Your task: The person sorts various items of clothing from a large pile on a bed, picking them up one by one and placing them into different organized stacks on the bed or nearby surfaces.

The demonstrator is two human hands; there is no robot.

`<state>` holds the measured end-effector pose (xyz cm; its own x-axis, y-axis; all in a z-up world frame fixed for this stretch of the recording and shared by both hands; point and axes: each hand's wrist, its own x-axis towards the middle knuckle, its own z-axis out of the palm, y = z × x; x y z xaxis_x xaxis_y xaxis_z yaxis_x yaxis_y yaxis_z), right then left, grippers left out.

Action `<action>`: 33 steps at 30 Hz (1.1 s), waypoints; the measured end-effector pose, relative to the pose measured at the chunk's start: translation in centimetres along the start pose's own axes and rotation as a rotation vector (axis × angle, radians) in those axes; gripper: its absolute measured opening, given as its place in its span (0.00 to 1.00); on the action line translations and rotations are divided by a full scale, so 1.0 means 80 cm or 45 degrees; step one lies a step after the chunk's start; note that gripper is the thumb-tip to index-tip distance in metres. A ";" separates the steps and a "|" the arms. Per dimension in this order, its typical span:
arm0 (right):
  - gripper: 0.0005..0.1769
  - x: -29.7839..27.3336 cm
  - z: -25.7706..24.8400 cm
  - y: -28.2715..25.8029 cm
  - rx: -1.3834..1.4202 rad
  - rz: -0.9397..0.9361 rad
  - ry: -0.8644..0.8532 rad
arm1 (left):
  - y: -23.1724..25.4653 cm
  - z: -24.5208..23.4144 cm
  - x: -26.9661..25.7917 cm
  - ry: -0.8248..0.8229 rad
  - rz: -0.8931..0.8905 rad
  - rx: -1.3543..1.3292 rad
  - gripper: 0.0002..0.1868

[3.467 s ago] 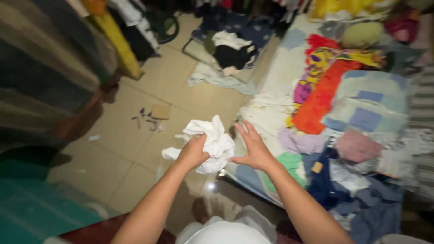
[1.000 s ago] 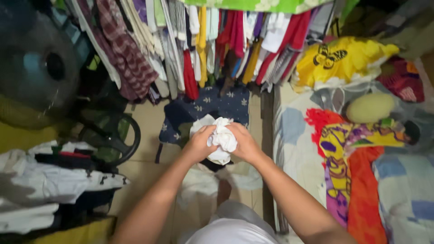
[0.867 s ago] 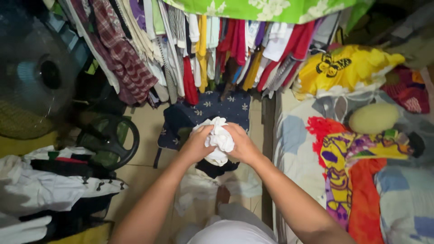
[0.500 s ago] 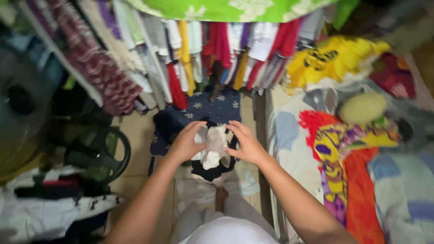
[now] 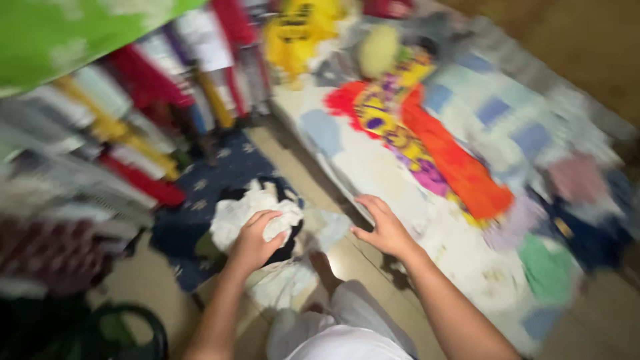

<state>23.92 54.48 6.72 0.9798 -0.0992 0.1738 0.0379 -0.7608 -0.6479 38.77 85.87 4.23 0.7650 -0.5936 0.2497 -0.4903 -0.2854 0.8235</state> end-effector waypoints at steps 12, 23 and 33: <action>0.32 -0.237 -0.091 0.001 0.069 0.733 0.486 | 0.113 0.099 0.060 -0.520 0.184 -0.070 0.24; 0.31 -0.461 -0.125 0.007 -0.026 0.820 0.863 | 0.229 0.297 0.034 -0.920 0.512 -0.162 0.23; 0.32 -0.678 -0.176 -0.011 -0.375 1.108 1.195 | 0.405 0.496 -0.053 -1.318 0.696 -0.220 0.24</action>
<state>-32.02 51.50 8.29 0.1480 -0.9400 0.3073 -0.6940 -0.3201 -0.6449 3.05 49.24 9.66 -0.2703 -0.9547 0.1243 -0.5238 0.2541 0.8131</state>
